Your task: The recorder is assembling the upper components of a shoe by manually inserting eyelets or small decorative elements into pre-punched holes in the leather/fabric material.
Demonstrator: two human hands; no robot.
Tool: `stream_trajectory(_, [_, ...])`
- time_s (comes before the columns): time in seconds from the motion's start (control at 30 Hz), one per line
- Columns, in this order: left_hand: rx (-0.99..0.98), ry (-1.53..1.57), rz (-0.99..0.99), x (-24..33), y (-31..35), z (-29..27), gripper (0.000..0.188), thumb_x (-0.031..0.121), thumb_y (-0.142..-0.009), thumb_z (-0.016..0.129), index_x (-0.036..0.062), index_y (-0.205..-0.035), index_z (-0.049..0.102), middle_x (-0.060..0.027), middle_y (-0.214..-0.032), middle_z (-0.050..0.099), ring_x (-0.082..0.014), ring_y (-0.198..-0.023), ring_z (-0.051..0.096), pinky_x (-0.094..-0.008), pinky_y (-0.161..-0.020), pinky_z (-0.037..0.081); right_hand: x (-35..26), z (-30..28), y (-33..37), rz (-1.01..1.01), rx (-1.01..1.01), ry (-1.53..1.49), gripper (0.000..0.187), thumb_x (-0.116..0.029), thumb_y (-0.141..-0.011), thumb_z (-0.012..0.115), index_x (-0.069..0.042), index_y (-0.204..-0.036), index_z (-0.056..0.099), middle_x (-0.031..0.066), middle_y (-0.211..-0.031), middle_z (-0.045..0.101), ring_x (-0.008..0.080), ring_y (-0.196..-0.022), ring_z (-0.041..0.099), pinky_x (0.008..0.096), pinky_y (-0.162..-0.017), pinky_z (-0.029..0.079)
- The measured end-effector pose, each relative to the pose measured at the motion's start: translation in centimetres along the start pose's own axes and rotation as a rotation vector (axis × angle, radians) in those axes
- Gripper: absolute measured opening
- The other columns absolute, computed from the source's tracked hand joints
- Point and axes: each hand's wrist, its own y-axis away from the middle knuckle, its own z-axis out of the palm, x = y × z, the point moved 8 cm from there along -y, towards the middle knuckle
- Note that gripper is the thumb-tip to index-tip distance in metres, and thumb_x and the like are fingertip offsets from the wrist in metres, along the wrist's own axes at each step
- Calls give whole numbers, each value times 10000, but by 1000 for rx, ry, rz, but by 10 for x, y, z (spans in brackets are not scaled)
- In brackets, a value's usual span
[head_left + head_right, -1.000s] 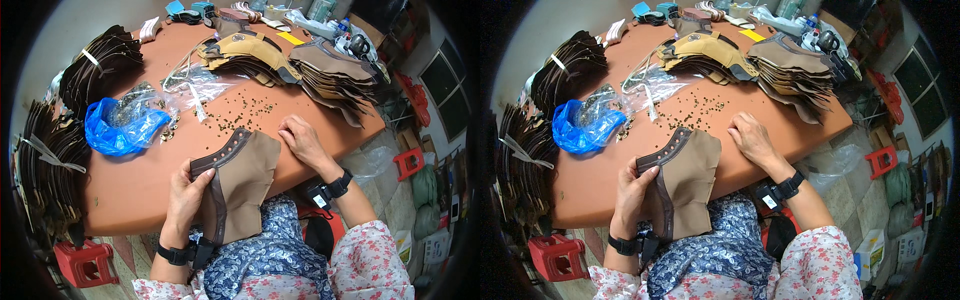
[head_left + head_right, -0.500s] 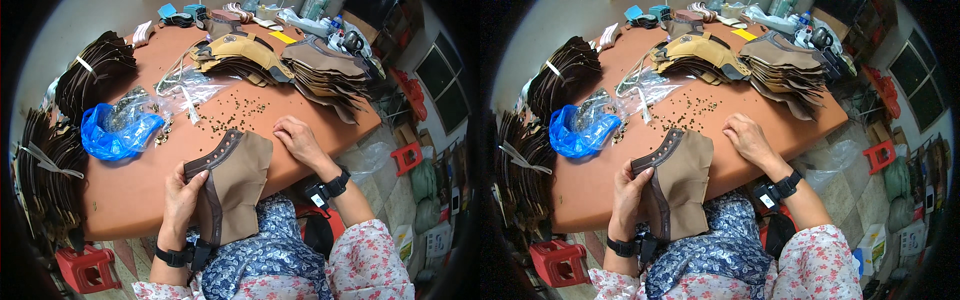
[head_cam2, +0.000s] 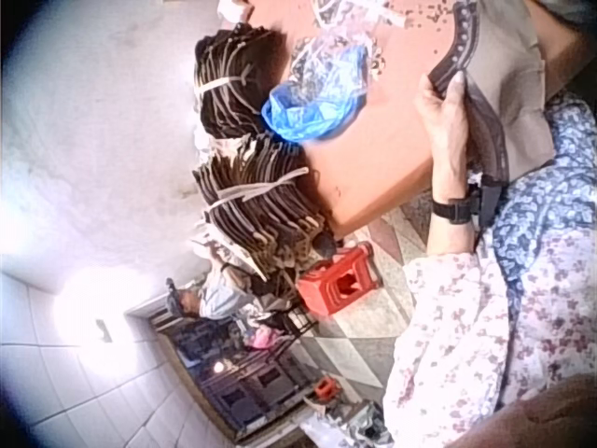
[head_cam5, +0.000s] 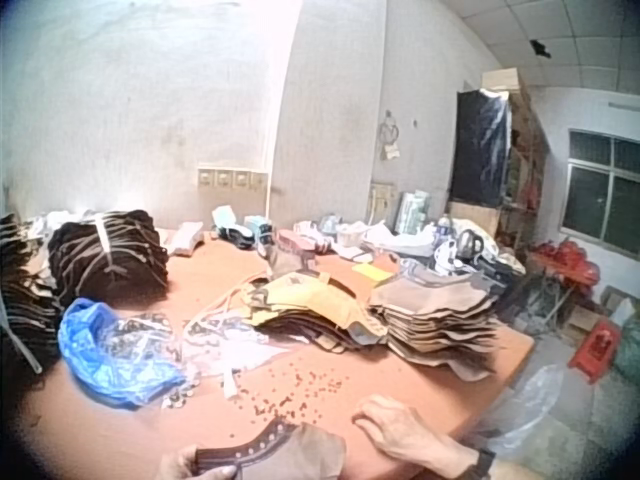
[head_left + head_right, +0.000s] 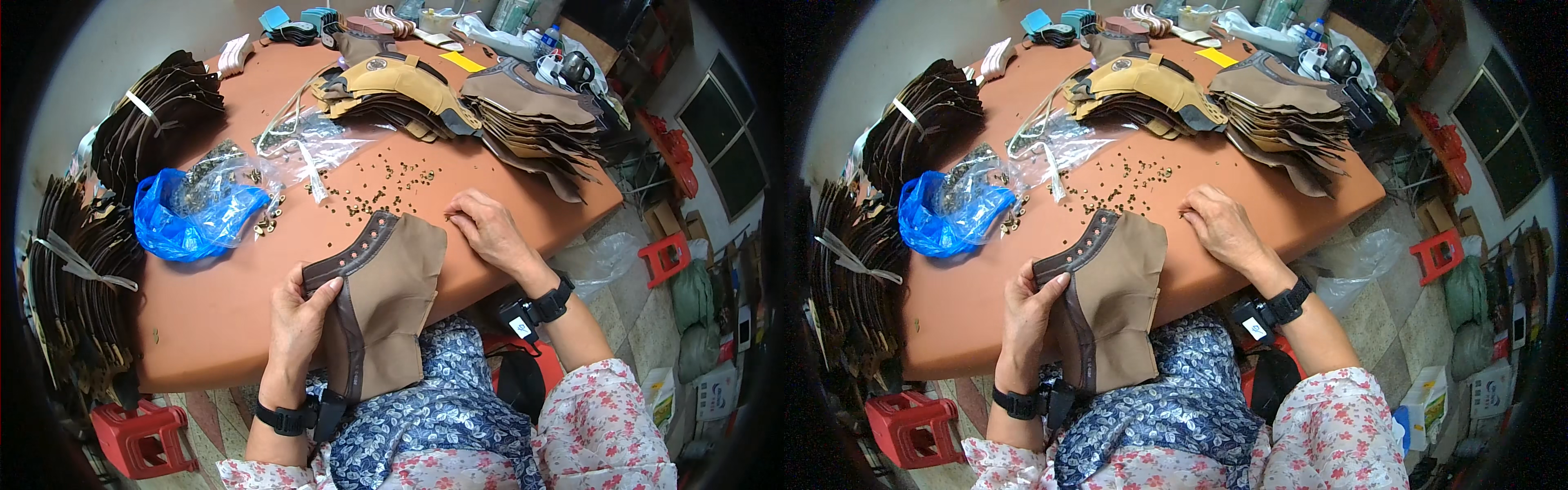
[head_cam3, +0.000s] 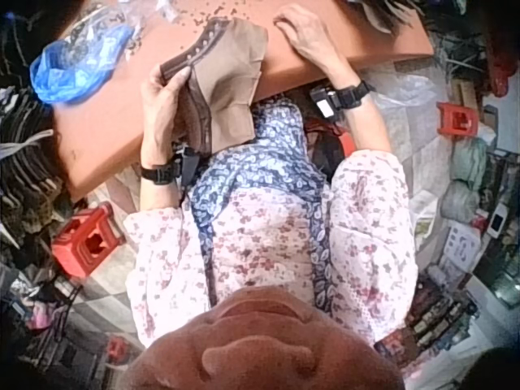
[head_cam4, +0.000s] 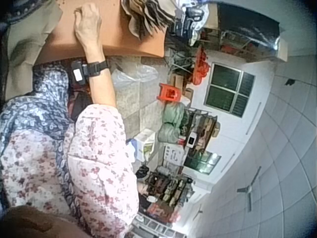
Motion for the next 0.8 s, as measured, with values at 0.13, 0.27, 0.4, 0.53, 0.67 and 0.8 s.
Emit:
stream_trajectory(0.13, [9, -6, 0, 1, 0, 1, 94, 10, -873, 648, -7, -964, 635, -3, -836, 647, -58, -722, 580, -206, -647, 481, 4, 1, -3, -27, -40, -25, 99, -94, -825, 653, -39, -905, 639, 112, -914, 613, 320, -898, 602, 401, -772, 495])
stream_trajectory(0.27, [6, -27, -7, 1, -1, 1, 88, 9, -873, 647, -11, -958, 632, -5, -834, 646, -59, -725, 580, -203, -645, 479, 1, 0, -6, -84, -82, 16, 82, -103, -818, 661, -53, -880, 643, 102, -907, 611, 317, -897, 596, 404, -766, 494])
stream_trajectory(0.4, [1, -9, -19, -1, 0, 0, 89, 8, -872, 649, -15, -955, 627, -13, -845, 647, -62, -733, 582, -200, -646, 478, 3, 2, -7, -115, -100, 50, 95, -104, -814, 660, -37, -862, 612, 109, -911, 607, 320, -889, 588, 409, -760, 488])
stream_trajectory(0.53, [18, 26, -12, 2, 3, 0, 109, 10, -876, 642, -20, -979, 624, -15, -858, 646, -67, -754, 581, -210, -667, 480, 3, 5, -5, -110, -61, 76, 132, -107, -811, 663, -14, -849, 578, 123, -914, 604, 327, -878, 583, 407, -761, 483])
stream_trajectory(0.67, [-25, 13, 34, 1, 0, 2, 146, 22, -887, 614, -31, -1022, 624, -17, -884, 650, -68, -796, 575, -234, -717, 481, 1, -10, 4, 92, 55, -130, 102, -63, -818, 653, -10, -878, 590, 125, -914, 609, 295, -892, 601, 381, -774, 490])
stream_trajectory(0.8, [-51, -37, -3, 2, 0, 0, 137, 22, -895, 599, -29, -1020, 627, -22, -894, 655, -71, -800, 585, -233, -725, 487, -68, -41, 4, 18, 233, -155, 96, -25, -812, 654, -11, -893, 605, 115, -916, 612, 280, -921, 609, 369, -790, 497])
